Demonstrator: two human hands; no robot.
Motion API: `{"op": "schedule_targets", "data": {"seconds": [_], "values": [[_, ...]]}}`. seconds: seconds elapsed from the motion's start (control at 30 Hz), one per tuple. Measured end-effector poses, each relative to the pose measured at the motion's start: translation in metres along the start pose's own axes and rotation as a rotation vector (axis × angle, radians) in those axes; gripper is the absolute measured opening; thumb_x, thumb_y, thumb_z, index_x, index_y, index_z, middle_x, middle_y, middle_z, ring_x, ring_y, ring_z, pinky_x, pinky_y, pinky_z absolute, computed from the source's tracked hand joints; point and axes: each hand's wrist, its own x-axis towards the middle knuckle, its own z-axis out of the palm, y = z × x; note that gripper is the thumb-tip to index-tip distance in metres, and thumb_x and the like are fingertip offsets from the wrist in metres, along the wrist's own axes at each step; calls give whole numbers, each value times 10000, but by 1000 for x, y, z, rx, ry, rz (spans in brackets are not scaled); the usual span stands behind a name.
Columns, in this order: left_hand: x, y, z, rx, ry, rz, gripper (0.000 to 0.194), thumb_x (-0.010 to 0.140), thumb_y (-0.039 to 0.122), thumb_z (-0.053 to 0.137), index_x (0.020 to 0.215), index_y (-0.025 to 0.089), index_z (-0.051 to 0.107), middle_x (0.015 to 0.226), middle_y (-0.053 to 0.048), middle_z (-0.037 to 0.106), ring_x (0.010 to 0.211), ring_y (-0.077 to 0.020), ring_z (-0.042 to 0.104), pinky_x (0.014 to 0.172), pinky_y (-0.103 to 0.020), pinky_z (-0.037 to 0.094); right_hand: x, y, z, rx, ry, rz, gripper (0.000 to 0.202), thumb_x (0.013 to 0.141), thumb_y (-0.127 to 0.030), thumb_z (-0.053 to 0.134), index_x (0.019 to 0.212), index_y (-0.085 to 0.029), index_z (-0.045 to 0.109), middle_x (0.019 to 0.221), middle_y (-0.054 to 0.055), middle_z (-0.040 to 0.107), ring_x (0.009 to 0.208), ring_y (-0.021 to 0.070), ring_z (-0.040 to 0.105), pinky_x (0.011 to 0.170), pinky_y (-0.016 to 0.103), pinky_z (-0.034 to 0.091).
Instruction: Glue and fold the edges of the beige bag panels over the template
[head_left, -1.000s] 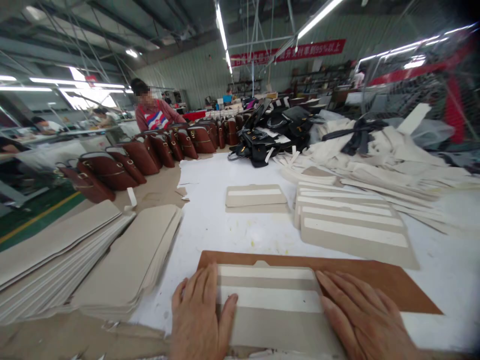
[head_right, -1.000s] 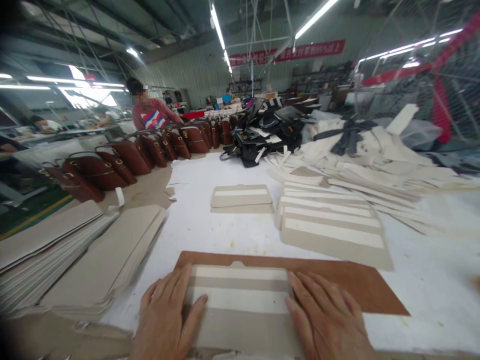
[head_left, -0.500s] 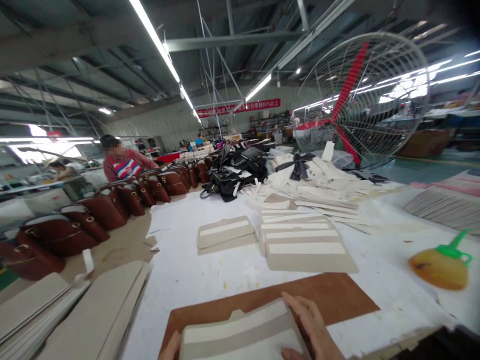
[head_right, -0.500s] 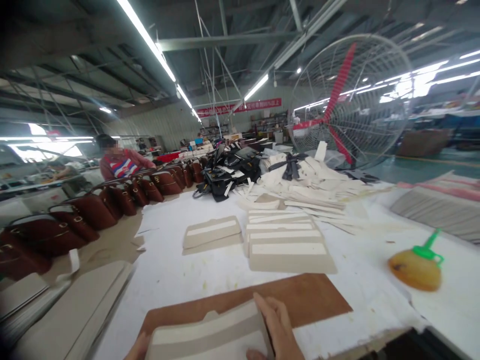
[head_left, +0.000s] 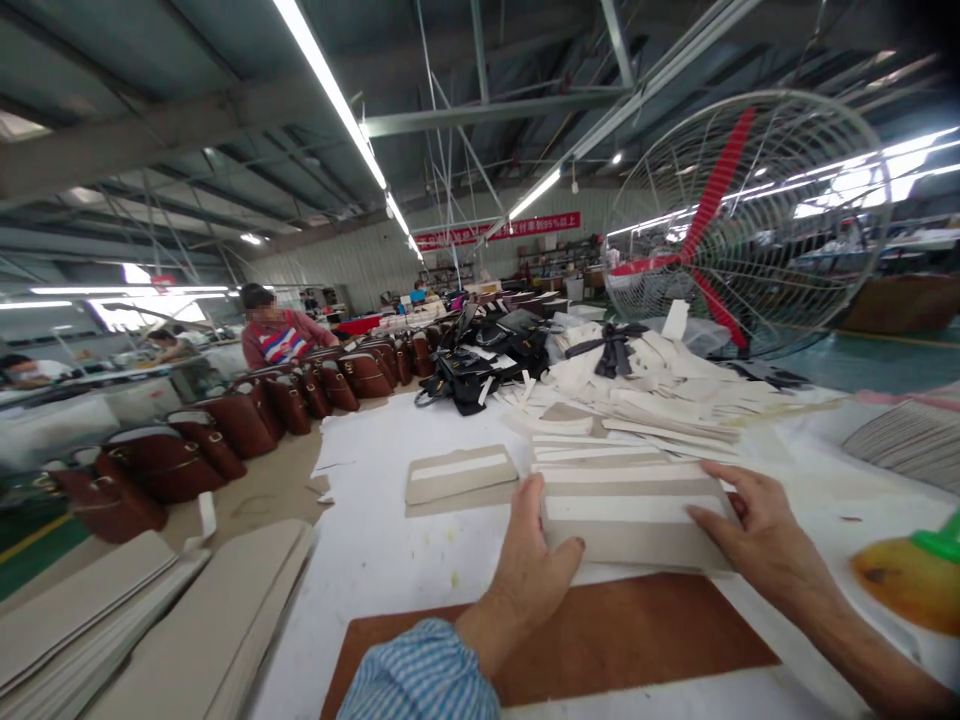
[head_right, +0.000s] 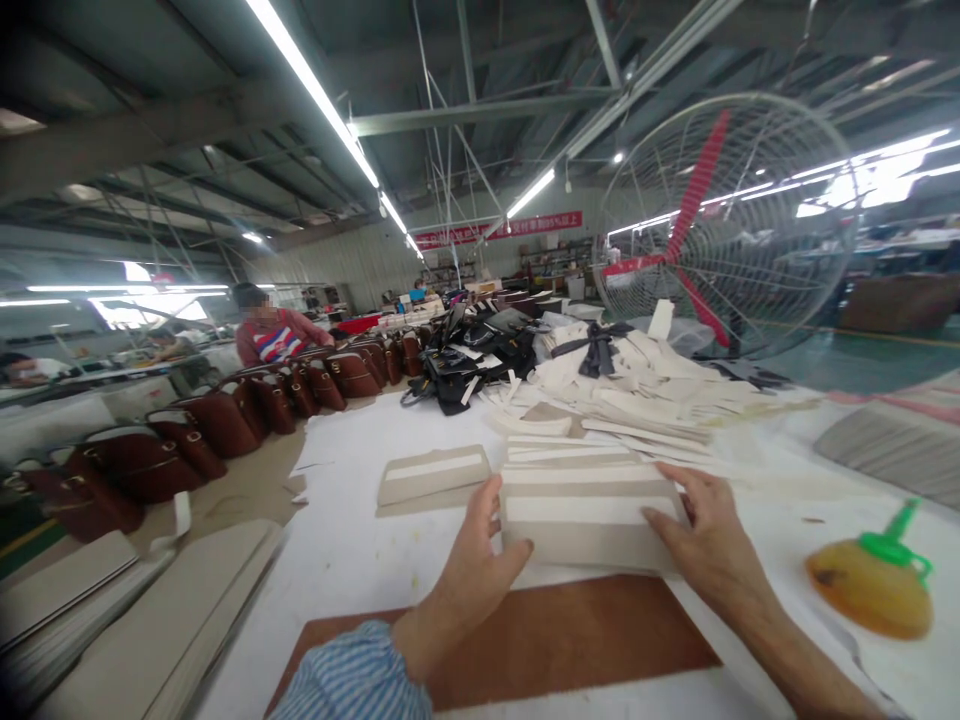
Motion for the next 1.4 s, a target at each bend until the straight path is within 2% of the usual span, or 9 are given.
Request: {"op": "schedule_targets", "data": {"seconds": [0.13, 0.27, 0.4, 0.5, 0.63, 0.8, 1.0, 1.13, 1.4], "values": [[-7, -16, -3, 63, -56, -141, 900, 724, 180, 710, 1528, -10, 350, 1652, -349, 272, 1569, -464, 261, 1268, -652, 281, -10, 33, 24, -93, -75, 3, 534, 857, -511, 473, 1173, -136, 685, 1186, 242, 610, 1129, 442, 628, 957, 623, 553], [-63, -37, -36, 105, -99, -111, 866, 693, 181, 702, 1513, 80, 441, 1682, -266, 288, 1541, -417, 359, 1246, -607, 361, -19, 27, 21, -218, -56, -83, 473, 895, -520, 497, 1178, -208, 711, 1270, 255, 616, 1200, 514, 578, 924, 681, 504], [-113, -61, -73, 49, 30, -27, 651, 764, 175, 644, 1409, 206, 565, 1575, -166, 491, 1313, -307, 627, 1001, -464, 610, -3, -34, 15, -103, 15, -364, 419, 958, -436, 455, 1201, -195, 697, 1261, 232, 638, 1201, 439, 605, 1010, 628, 477], [-126, -81, -86, 14, 259, -26, 476, 813, 128, 575, 1273, 226, 651, 1355, -113, 647, 1112, -239, 706, 927, -401, 622, 13, -104, 29, 36, -132, -575, 375, 953, -384, 489, 1174, -177, 711, 1223, 178, 669, 1160, 349, 637, 1033, 549, 510], [-123, -96, -83, -44, 400, -14, 398, 827, 77, 517, 1165, 215, 676, 1132, -68, 689, 960, -192, 714, 884, -366, 609, 34, -185, 76, 5, -570, -705, 394, 973, -279, 481, 1290, -147, 673, 1335, 160, 659, 1248, 280, 613, 1120, 467, 484], [-119, -101, -74, -37, 403, 115, 373, 771, 15, 512, 1055, 209, 657, 967, -34, 666, 865, -169, 669, 801, -313, 573, 58, -237, 148, -108, -716, -788, 420, 964, -220, 551, 1356, -96, 634, 1424, 185, 623, 1307, 264, 598, 1143, 394, 462], [-121, -100, -71, -60, 347, 59, 379, 740, -12, 540, 1029, 203, 660, 987, -46, 674, 843, -165, 667, 776, -290, 552, 65, -243, 191, -261, -774, -876, 295, 1004, -334, 653, 1228, -142, 679, 1310, 123, 666, 1213, 278, 634, 1061, 508, 502], [-121, -98, -67, -101, 334, 101, 389, 759, -11, 542, 1060, 201, 667, 1005, -47, 671, 851, -164, 668, 753, -273, 541, 60, -239, 197, -345, -751, -954, 224, 1055, -314, 580, 1154, -145, 690, 1188, 88, 692, 1149, 250, 648, 1048, 500, 505], [-118, -104, -63, -120, 337, 90, 405, 711, -21, 558, 1034, 185, 690, 1005, -55, 671, 845, -173, 678, 757, -286, 537, 45, -245, 193, -491, -688, -978, 146, 1023, -248, 648, 1108, -140, 697, 1112, 68, 716, 1006, 206, 700, 891, 407, 604]]}}
